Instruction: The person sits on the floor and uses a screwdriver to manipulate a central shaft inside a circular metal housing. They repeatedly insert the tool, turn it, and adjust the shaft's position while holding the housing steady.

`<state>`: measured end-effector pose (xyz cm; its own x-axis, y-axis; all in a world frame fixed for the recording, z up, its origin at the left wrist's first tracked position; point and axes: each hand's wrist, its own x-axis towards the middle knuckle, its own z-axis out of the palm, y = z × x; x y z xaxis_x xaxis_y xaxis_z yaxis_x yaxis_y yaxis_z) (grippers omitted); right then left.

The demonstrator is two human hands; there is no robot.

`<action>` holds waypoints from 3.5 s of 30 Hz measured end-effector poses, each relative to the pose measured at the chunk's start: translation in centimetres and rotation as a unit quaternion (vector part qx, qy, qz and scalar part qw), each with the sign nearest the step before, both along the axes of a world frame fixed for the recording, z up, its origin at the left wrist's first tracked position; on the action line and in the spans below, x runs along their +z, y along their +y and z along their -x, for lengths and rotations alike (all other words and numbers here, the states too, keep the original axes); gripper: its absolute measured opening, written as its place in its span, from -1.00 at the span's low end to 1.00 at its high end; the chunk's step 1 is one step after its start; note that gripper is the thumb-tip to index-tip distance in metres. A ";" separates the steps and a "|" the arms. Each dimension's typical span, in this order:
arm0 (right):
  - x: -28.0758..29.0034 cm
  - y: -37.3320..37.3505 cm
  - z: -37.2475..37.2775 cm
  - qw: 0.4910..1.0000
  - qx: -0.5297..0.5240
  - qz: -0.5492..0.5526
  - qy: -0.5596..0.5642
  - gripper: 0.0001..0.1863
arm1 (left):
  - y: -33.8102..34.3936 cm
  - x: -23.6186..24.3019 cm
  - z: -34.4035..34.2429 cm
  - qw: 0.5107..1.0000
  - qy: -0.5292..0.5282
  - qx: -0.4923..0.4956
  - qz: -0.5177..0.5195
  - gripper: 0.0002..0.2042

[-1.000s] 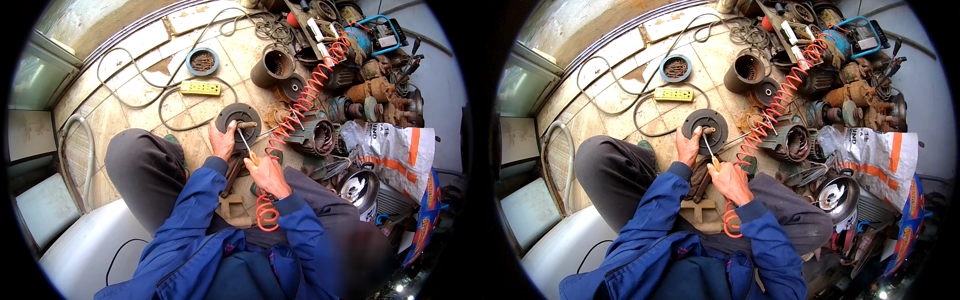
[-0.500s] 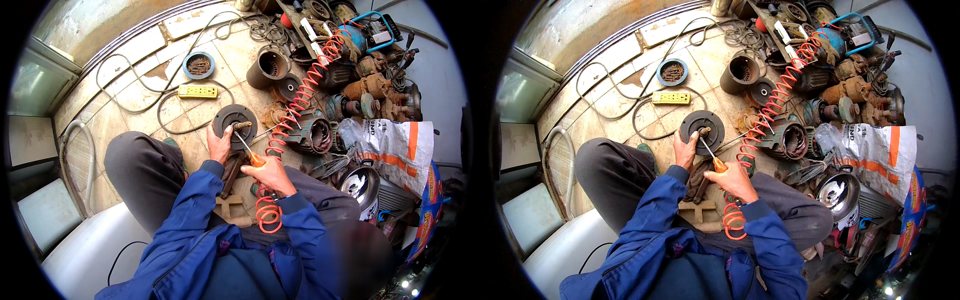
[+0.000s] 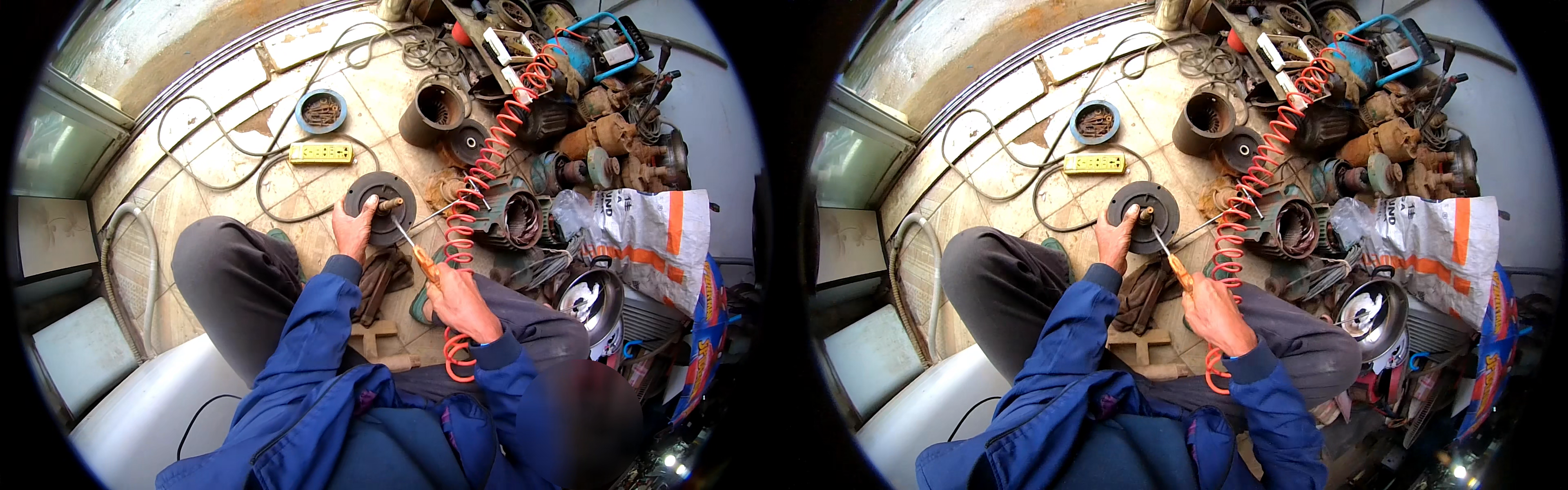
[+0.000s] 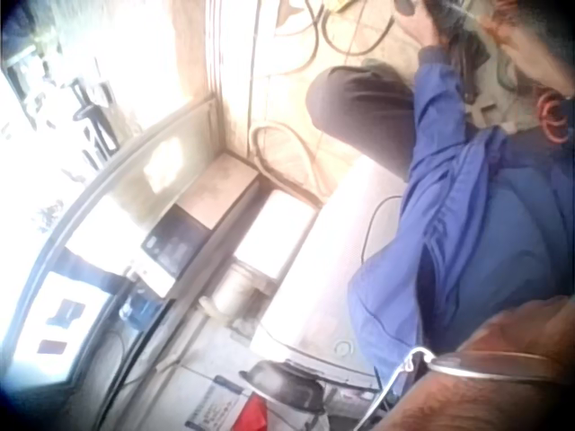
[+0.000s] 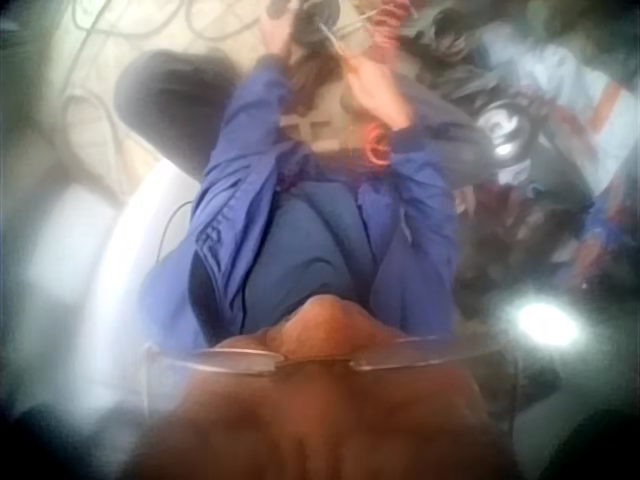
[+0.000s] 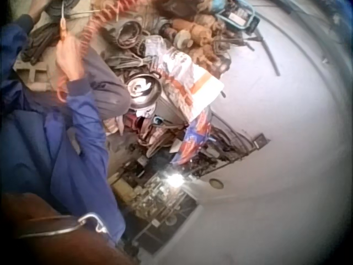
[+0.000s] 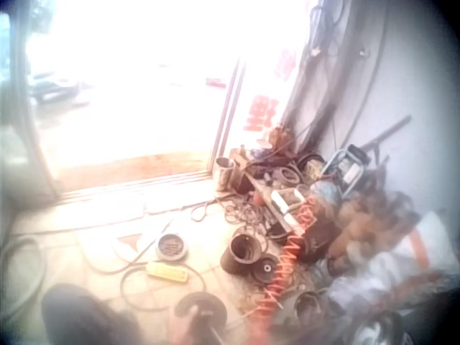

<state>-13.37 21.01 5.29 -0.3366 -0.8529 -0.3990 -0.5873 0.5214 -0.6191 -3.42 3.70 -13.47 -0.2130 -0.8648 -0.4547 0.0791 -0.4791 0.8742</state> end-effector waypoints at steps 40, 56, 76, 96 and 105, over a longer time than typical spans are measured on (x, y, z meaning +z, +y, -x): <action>-1.3 -0.9 -1.9 0.996 -0.017 -0.063 0.069 -0.56 | 0.1 0.5 0.0 1.000 0.010 -0.003 -0.014 -0.38; -1.2 -1.2 -2.0 0.995 -0.009 -0.063 0.078 -0.53 | 0.2 -0.5 -0.4 0.998 0.010 -0.031 0.056 -0.59; -2.2 -1.8 -2.4 0.992 -0.026 -0.075 0.098 -0.55 | 0.9 -0.1 -0.7 0.998 0.056 -0.025 0.022 -0.42; -1.3 -1.2 -2.2 0.994 -0.007 -0.047 0.099 -0.57 | -0.1 -1.4 -0.8 0.995 -0.038 -0.060 0.070 -0.47; -1.5 -1.5 -2.2 0.993 -0.018 -0.064 0.099 -0.56 | 0.1 -1.1 -0.5 0.997 0.029 -0.039 0.053 -0.47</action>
